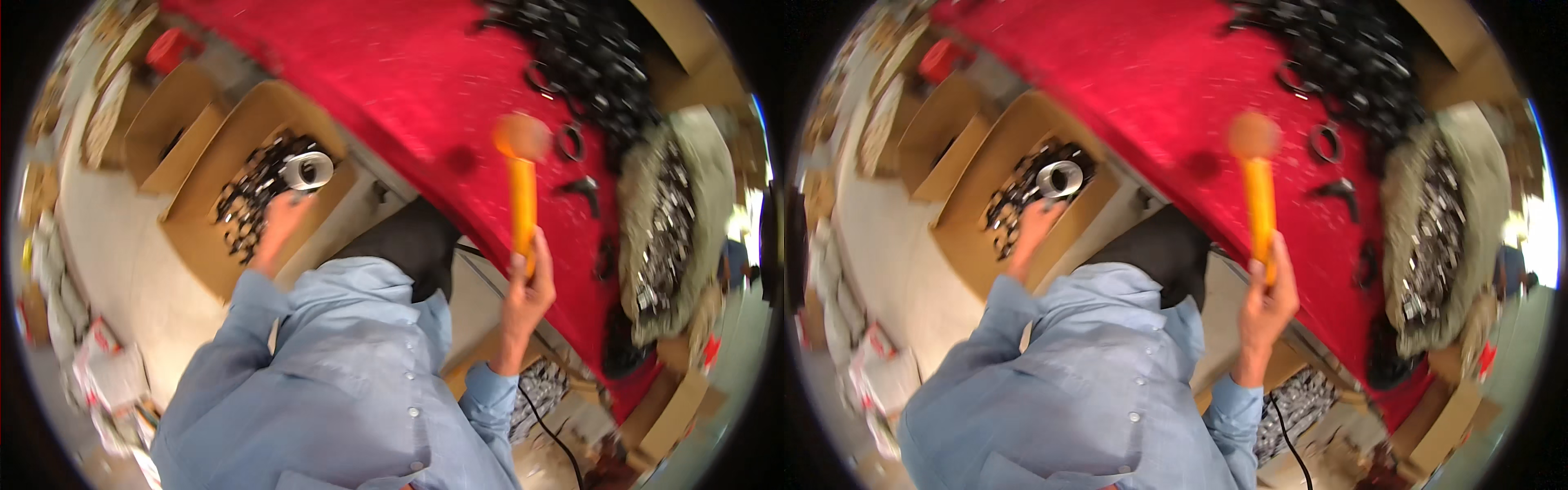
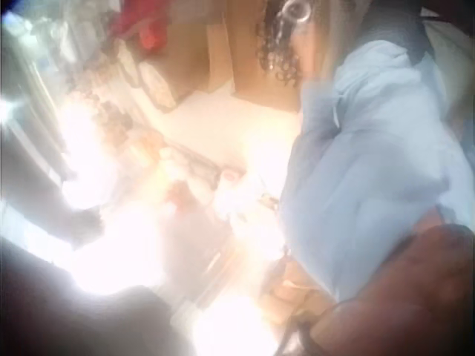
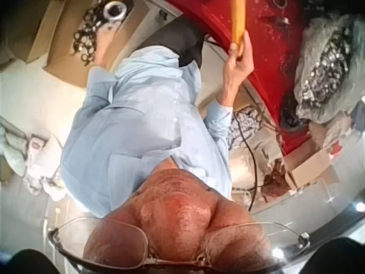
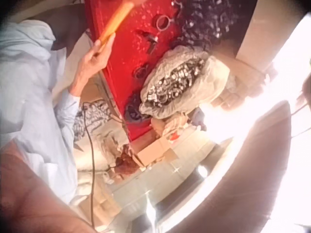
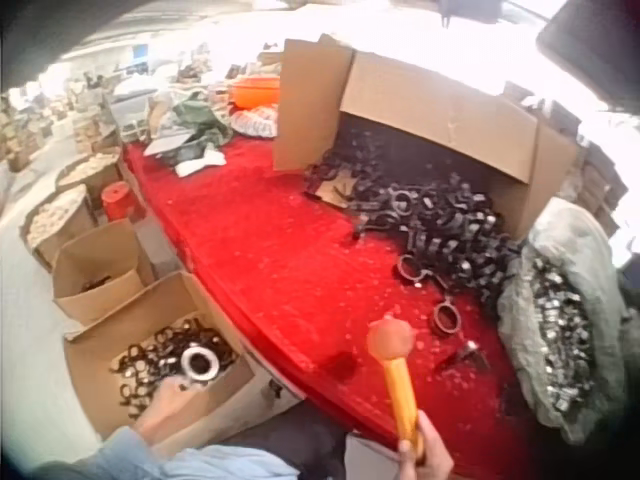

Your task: Assemble metal rings with rubber gaskets using a mallet in a manufacturing setting.

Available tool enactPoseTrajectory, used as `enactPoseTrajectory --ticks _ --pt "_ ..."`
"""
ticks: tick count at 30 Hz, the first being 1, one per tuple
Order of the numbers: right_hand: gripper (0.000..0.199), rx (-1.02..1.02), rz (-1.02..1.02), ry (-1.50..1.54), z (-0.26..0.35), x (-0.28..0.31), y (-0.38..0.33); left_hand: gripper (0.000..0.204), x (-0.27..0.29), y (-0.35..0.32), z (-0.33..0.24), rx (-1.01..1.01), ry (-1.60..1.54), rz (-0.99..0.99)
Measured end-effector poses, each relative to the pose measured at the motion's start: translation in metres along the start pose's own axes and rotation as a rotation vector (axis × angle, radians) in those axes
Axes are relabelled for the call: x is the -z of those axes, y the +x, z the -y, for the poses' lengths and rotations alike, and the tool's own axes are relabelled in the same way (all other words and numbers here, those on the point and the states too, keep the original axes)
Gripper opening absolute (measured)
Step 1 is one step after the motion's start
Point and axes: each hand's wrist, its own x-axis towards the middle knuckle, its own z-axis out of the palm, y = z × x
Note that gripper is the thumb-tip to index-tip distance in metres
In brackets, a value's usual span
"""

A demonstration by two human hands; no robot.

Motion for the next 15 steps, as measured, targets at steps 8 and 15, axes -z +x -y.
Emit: enactPoseTrajectory --ticks 8,15 --pt "0.053 0.173 0.028 -0.394 -0.010 0.003 0.009 0.024 0.031 0.023 -0.020 -0.016 0.095 0.029" --pt "0.044 0.314 -0.064 -0.571 -0.037 0.006 0.049 0.014 -0.009 0.024 -0.218 -0.607 -0.110 -0.075"
